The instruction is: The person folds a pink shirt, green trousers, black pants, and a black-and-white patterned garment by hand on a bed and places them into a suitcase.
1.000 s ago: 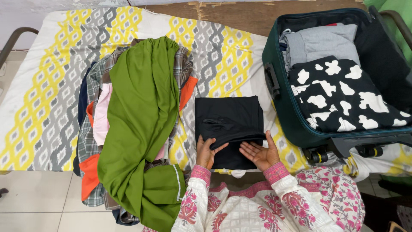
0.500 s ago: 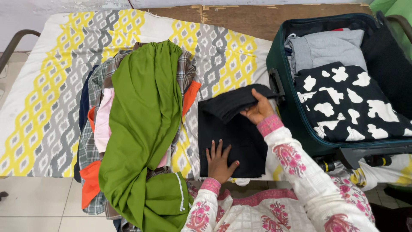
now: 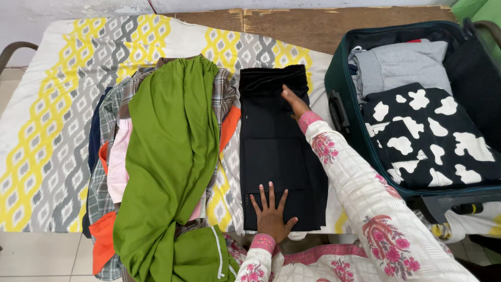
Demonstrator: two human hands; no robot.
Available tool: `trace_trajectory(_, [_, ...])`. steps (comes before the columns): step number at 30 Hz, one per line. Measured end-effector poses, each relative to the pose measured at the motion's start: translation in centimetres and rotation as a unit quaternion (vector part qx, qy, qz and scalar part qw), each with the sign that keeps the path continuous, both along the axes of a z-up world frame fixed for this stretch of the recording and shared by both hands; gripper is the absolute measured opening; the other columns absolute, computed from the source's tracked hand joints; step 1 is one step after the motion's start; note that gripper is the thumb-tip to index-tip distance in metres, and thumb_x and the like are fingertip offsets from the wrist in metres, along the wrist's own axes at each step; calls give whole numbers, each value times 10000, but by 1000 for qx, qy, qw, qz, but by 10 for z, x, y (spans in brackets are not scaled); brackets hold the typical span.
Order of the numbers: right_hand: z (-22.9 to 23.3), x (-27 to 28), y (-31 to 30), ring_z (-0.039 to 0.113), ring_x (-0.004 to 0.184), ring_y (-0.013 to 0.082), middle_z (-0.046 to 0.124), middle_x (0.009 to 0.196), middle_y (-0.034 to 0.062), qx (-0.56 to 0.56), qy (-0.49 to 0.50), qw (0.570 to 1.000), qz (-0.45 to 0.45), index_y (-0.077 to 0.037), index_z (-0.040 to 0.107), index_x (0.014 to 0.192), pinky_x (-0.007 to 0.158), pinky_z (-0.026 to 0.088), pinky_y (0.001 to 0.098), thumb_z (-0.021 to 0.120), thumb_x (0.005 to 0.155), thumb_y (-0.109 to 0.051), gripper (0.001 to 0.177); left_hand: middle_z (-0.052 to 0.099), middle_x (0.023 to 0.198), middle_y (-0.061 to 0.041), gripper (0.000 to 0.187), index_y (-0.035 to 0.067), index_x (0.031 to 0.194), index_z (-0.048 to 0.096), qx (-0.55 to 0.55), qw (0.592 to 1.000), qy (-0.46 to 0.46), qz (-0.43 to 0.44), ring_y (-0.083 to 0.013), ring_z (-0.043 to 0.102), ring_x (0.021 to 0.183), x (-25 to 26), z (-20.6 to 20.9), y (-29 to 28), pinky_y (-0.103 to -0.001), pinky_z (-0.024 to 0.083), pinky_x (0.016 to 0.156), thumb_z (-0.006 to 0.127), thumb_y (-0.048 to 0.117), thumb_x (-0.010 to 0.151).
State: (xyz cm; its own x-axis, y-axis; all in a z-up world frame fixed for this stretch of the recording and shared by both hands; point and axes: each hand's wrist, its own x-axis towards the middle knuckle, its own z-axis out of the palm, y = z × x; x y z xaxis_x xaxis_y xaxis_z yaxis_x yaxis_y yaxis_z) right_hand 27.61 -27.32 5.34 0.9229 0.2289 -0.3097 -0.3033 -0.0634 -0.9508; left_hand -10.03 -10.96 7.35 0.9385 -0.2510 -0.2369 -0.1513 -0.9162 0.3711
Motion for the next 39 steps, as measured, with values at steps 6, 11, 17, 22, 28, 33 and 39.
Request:
trace_trajectory(6, [-75, -68, 2, 114, 1561, 355, 210, 1695, 108, -465, -221, 839, 178, -274, 335, 1591, 1212, 143, 556, 575, 933, -543, 750, -81, 1690, -214, 960, 273, 1632, 184, 2, 1000, 11, 0, -464, -146, 1535, 1, -1, -1, -721, -116, 1157, 632, 653, 874])
trace_trajectory(11, [-78, -149, 13, 215, 1537, 393, 286, 1659, 137, -545, -318, 776, 19, -255, 397, 1569, 1237, 203, 517, 539, 990, -494, 642, -63, 1691, -210, 953, 283, 1627, 216, -6, 1000, -16, 2, -461, -132, 1535, 0, 2, -2, -717, -109, 1157, 653, 638, 859])
trace_trajectory(17, [-60, -193, 6, 250, 1521, 409, 313, 1650, 155, -535, -341, 773, 3, -199, 416, 1562, 1228, 224, 515, 529, 1006, -436, 615, 188, 1635, -192, 772, 235, 1525, 422, -71, 993, -81, 41, -454, 86, 1507, 4, 6, -2, -701, 26, 1153, 676, 542, 863])
trace_trajectory(22, [-56, -240, 0, 414, 1415, 390, 436, 1567, 180, -480, -372, 792, -60, -117, 500, 1491, 1159, 356, 486, 628, 967, -314, 575, 490, 1457, -167, 483, 42, 1378, 557, -203, 928, -220, 222, -389, 416, 1384, 33, -17, 13, -572, 291, 1137, 642, 231, 941])
trace_trajectory(28, [-42, -275, -3, 653, 1076, 298, 648, 1145, 144, -419, -210, 868, -167, -90, 563, 1428, 935, 543, 415, 761, 880, -353, 640, 517, 1379, -216, 377, -38, 1352, 554, -290, 820, -351, 348, -395, 464, 1303, 53, -38, 16, -505, 380, 1099, 590, 54, 988])
trace_trajectory(33, [-18, -278, 1, 701, 999, 276, 698, 1106, 121, -441, -78, 884, -134, -121, 568, 1396, 881, 561, 390, 818, 799, -556, 779, 604, 1265, -151, 342, 17, 1283, 601, -346, 808, -284, 382, -345, 571, 1206, 52, -31, 18, -426, 474, 962, 622, 31, 942])
trace_trajectory(39, [10, -295, 9, 456, 1282, 440, 430, 1506, 255, -442, -386, 808, -56, -71, 499, 1478, 999, 425, 560, 885, 587, -532, 1075, 586, 1294, -100, 453, 82, 1237, 596, -418, 780, -184, 429, -298, 638, 1107, 49, -11, 20, -408, 510, 731, 556, -52, 807])
